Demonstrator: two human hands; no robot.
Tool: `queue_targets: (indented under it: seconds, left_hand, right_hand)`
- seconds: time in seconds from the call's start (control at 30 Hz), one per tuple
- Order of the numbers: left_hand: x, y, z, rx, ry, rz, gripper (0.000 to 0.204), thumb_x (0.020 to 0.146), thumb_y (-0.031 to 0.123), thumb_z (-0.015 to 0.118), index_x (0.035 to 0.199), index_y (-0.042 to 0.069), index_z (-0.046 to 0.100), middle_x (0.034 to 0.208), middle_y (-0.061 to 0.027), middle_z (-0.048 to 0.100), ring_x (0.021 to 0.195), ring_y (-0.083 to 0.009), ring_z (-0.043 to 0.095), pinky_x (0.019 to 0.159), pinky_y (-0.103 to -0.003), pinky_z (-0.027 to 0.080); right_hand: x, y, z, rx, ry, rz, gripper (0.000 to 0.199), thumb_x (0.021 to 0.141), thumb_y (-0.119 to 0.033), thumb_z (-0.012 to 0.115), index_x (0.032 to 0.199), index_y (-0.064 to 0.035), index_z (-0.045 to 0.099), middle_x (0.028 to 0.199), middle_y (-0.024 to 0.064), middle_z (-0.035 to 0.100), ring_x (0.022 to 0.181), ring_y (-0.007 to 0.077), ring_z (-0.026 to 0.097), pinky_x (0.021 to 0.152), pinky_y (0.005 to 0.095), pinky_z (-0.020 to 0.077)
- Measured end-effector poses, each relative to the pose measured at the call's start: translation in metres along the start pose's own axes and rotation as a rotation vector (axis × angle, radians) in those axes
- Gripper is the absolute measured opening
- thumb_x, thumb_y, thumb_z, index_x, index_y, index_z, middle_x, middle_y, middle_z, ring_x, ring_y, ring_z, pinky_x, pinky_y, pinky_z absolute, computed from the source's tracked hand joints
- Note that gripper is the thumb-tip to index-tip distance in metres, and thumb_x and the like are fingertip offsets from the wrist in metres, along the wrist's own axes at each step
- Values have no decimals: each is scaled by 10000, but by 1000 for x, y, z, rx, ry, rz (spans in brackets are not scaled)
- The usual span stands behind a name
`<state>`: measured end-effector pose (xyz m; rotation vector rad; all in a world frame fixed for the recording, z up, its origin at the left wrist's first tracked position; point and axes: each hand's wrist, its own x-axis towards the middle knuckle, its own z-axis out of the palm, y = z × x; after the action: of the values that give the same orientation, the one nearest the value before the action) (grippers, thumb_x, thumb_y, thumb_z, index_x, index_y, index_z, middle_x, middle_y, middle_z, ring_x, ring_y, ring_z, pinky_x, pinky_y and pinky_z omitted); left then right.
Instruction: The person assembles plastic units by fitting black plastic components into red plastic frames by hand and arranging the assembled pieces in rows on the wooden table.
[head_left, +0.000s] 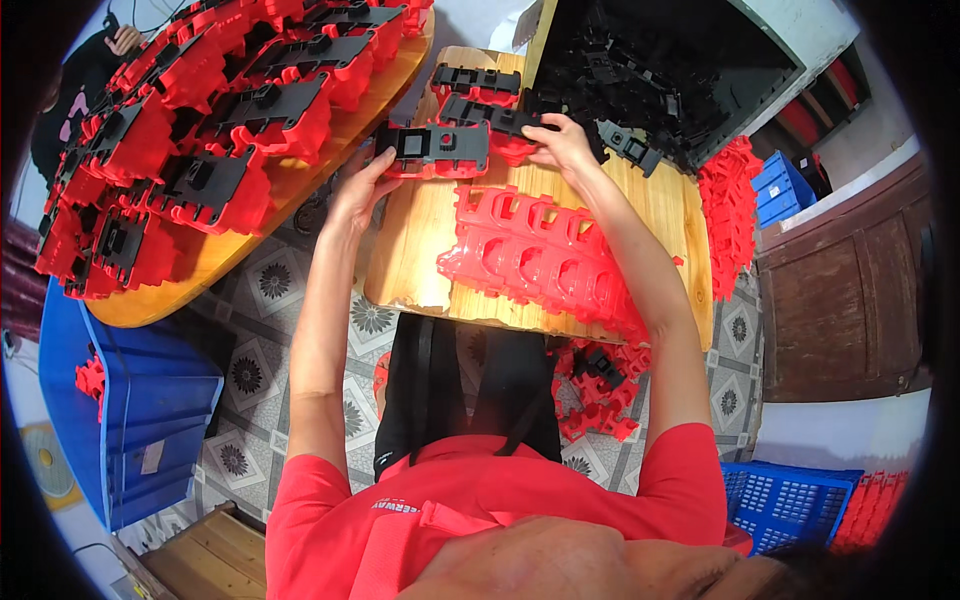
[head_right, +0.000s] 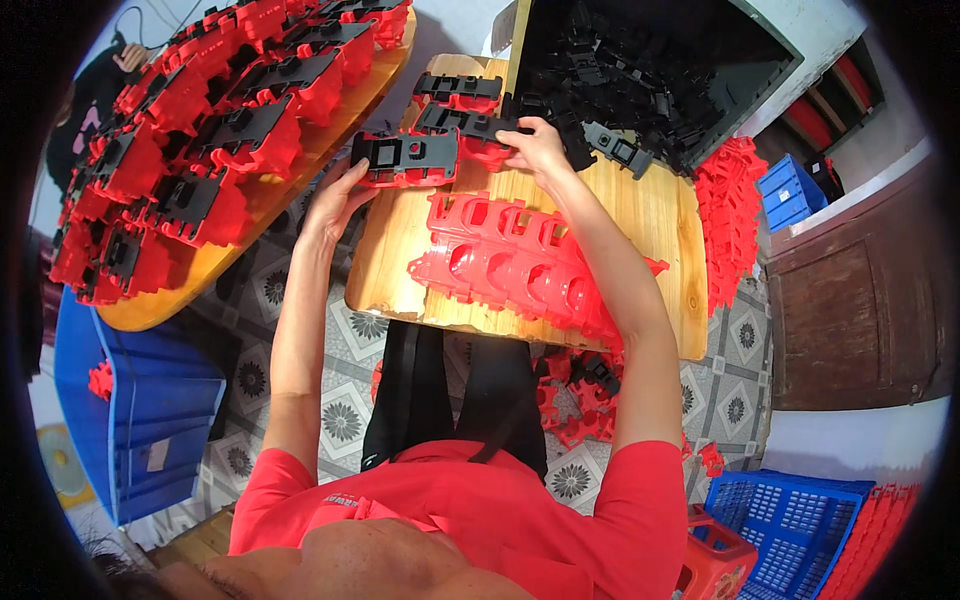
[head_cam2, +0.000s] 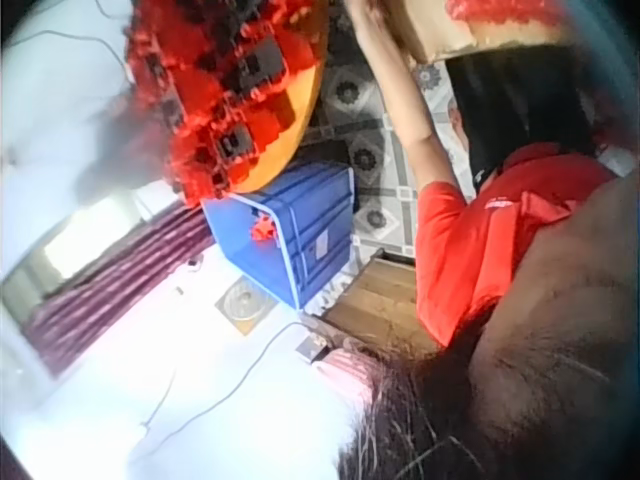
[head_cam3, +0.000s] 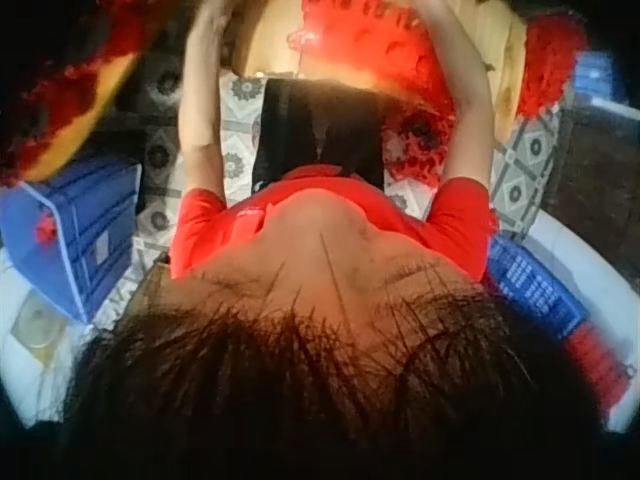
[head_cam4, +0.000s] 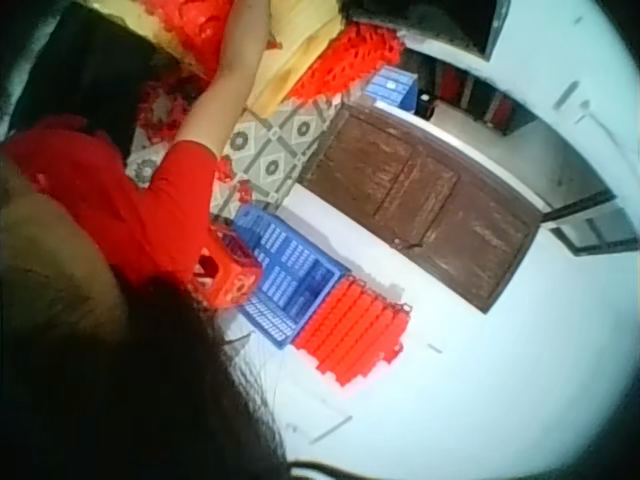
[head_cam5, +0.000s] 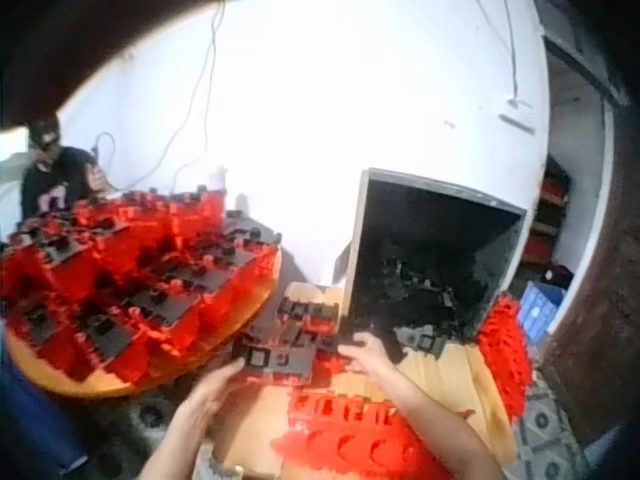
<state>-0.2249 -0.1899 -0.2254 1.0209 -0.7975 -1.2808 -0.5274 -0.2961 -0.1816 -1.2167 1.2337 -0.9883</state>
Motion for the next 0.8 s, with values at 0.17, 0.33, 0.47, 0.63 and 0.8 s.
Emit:
queue_targets:
  seconds: [0.17,0.33,0.47,0.63,0.8]
  left_hand:
    - [21,-9,14,141,71,-66,459,851,281,725,1213,50,563,1109,-71,610,996,-170,609,790,-333,537]
    - [41,-13,29,214,142,-10,490,827,327,738,1197,54,570,1079,-60,613,986,-185,606,767,-360,523]
    - [47,-12,24,189,86,-32,329,871,354,692,1044,85,617,887,-16,610,880,-165,616,805,-352,504]
    - [72,-17,16,126,49,-94,383,858,275,717,1144,52,593,1058,-64,612,948,-182,616,781,-362,550]
    - [80,-16,3,135,67,-108,325,886,271,691,1131,83,590,965,-41,672,871,-162,664,819,-360,532]
  right_hand:
    - [28,8,10,-81,-72,-59,706,811,-229,765,1357,26,398,1073,182,634,828,223,659,703,334,574]
    - [10,-3,-16,-74,-137,-46,706,890,-421,666,1390,4,403,1102,151,620,939,185,632,806,306,523]
    - [-49,-11,-83,-96,-100,-177,448,935,-338,625,1233,-8,568,1081,83,653,954,131,629,836,258,494]
    - [-150,7,-169,-418,121,-281,443,953,-274,591,1269,31,534,1065,109,663,973,168,634,857,262,483]
    - [-257,35,-166,-882,480,-178,612,894,-365,656,1315,42,478,1222,213,569,1136,302,556,960,352,437]
